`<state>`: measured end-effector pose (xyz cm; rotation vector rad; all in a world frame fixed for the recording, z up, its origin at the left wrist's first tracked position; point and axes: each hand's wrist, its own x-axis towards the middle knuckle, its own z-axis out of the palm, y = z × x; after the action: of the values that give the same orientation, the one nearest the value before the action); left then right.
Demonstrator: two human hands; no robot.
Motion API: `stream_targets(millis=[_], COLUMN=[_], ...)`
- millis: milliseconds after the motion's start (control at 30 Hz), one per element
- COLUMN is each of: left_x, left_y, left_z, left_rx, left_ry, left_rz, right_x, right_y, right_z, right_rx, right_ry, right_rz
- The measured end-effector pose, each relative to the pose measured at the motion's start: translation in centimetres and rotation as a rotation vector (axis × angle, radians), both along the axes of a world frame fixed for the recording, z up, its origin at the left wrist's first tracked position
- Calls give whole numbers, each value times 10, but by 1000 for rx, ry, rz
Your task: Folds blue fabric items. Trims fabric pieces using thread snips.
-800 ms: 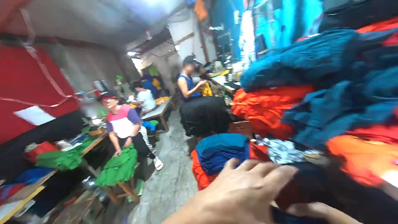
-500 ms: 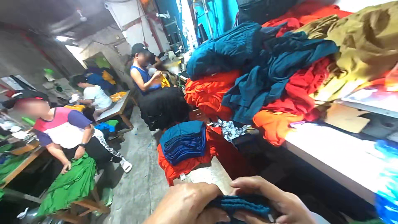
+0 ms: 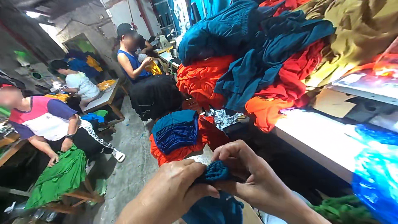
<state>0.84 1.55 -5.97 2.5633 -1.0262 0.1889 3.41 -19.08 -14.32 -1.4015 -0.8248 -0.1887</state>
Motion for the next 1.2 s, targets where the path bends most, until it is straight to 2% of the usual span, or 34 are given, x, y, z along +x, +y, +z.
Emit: stream_targets(millis=[100,167,233,367,467,533,600,733,800,967,1100,1133,1200], left_x=[1,9,11,9,6,5,2,0,0,-5,-15,-16,-20], left_y=[4,14,22,35,38,39,41,43,45,57,66,68,66], left_z=[16,22,34,52,61,64,66,66,64,56,45,40,27], left_rx=[23,29,20,8,33,32,48,77,89,65,-46,-94,-193], left_ry=[-60,-143,-164,-158,-191,-204,-219,-251,-255,-181,-46,-17,28], left_rz=[33,46,82,137,175,192,214,255,272,288,301,306,324], right_x=[3,3,-9,-40,-36,-28,-21,-19,-24,-27,-29,-28,-23], right_y=[-4,-10,-12,10,31,40,42,39,36,35,16,12,13], right_z=[-4,-18,-42,-96,-122,-137,-133,-110,-96,-80,-77,-74,-73], right_rx=[85,117,134,118,60,55,44,-35,45,556,535,496,363], right_ry=[8,7,136,384,580,683,788,821,903,1180,944,890,891], right_rz=[7,-143,-285,-180,-205,-137,14,307,399,282,382,366,189])
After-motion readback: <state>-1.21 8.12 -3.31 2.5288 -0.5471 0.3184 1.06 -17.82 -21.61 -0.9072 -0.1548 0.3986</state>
